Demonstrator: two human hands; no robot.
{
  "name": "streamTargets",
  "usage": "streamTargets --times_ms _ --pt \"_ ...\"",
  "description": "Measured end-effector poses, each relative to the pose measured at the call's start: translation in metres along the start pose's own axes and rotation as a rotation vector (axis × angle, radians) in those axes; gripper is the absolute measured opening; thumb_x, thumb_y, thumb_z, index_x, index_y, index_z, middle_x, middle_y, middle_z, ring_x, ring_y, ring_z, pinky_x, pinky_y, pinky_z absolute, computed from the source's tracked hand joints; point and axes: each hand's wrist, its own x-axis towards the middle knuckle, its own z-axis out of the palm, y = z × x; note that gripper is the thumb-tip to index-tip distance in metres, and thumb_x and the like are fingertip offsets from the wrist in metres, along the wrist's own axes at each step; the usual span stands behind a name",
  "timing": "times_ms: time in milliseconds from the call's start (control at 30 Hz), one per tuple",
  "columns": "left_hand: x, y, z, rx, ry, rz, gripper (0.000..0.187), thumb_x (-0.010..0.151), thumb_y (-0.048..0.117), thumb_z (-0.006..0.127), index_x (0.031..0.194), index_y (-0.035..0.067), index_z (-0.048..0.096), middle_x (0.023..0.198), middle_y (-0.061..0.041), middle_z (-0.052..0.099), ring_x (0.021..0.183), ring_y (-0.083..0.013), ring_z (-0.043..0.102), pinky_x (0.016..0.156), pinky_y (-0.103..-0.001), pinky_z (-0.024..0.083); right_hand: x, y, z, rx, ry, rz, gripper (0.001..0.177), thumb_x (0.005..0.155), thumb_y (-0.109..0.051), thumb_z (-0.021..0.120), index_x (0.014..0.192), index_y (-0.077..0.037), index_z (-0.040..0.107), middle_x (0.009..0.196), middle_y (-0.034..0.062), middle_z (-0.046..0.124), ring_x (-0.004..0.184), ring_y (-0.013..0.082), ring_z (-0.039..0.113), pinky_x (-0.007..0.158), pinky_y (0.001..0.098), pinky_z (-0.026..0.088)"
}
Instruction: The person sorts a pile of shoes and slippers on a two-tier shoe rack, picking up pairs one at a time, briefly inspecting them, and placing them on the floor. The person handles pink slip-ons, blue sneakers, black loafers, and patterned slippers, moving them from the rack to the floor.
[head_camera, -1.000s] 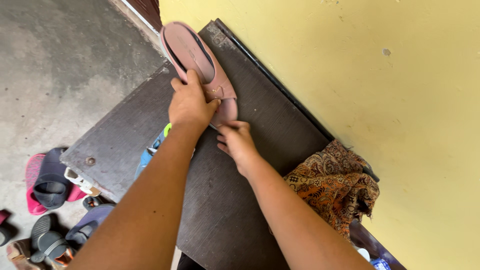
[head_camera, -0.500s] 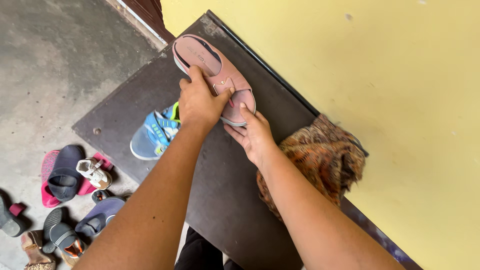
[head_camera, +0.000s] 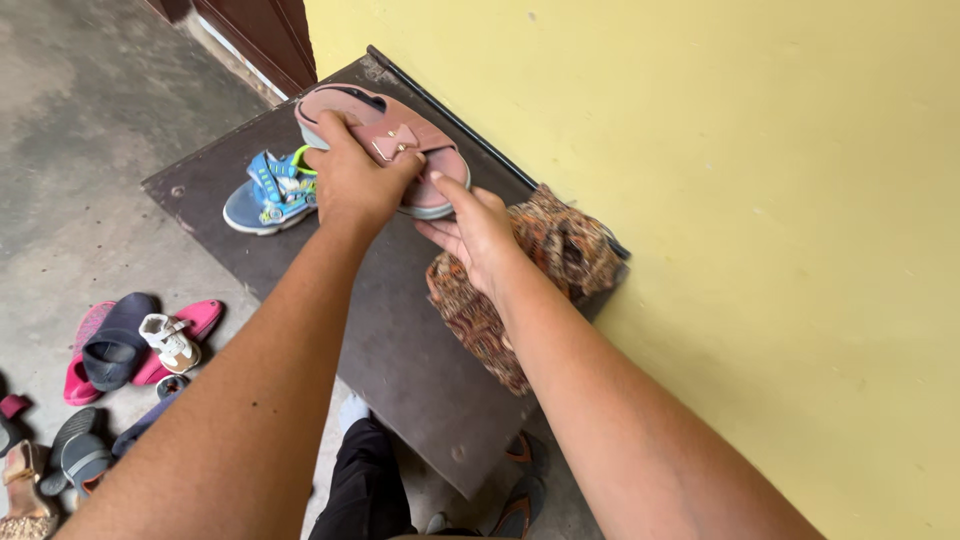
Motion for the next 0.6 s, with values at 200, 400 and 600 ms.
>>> streamTargets --times_ms 200,400,600 --pt "-0.065 0.008 -0.027 -0.035 0.122 0.053 0.087 0.078 0.046 0.086 0.136 0.012 0.031 0.131 -0.034 0.042 0.106 -0.0486 0.062 0.091 -0.049 0.053 -0.068 -0.005 0.002 -0.125 -0.028 -0.065 0.043 0.091 -0.037 0.068 0.115 -0.001 0.062 0.107 0.0131 0.072 0.096 0.0224 0.072 0.09 0.0382 0.062" --pt "-0.118 0.002 -0.063 -0.058 0.174 0.092 0.087 0.077 0.043 0.087 0.136 0.012 0.03 0.131 -0.032 0.041 0.106 -0.0475 0.061 0.09 -0.048 0.053 -0.118 0.009 0.019 -0.141 -0.061 -0.086 0.04 0.09 -0.038 0.068 0.112 -0.005 0.064 0.105 0.0096 0.072 0.094 0.0196 0.071 0.086 0.0363 0.061" --pt "-0.146 -0.015 -0.102 -0.048 0.197 0.055 0.084 0.078 0.041 0.086 0.137 0.014 0.032 0.131 -0.03 0.043 0.109 -0.0461 0.06 0.096 -0.047 0.051 -0.155 0.019 0.047 -0.115 -0.15 -0.066 0.04 0.09 -0.038 0.069 0.112 -0.006 0.065 0.104 0.0088 0.072 0.093 0.0194 0.072 0.087 0.0369 0.061"
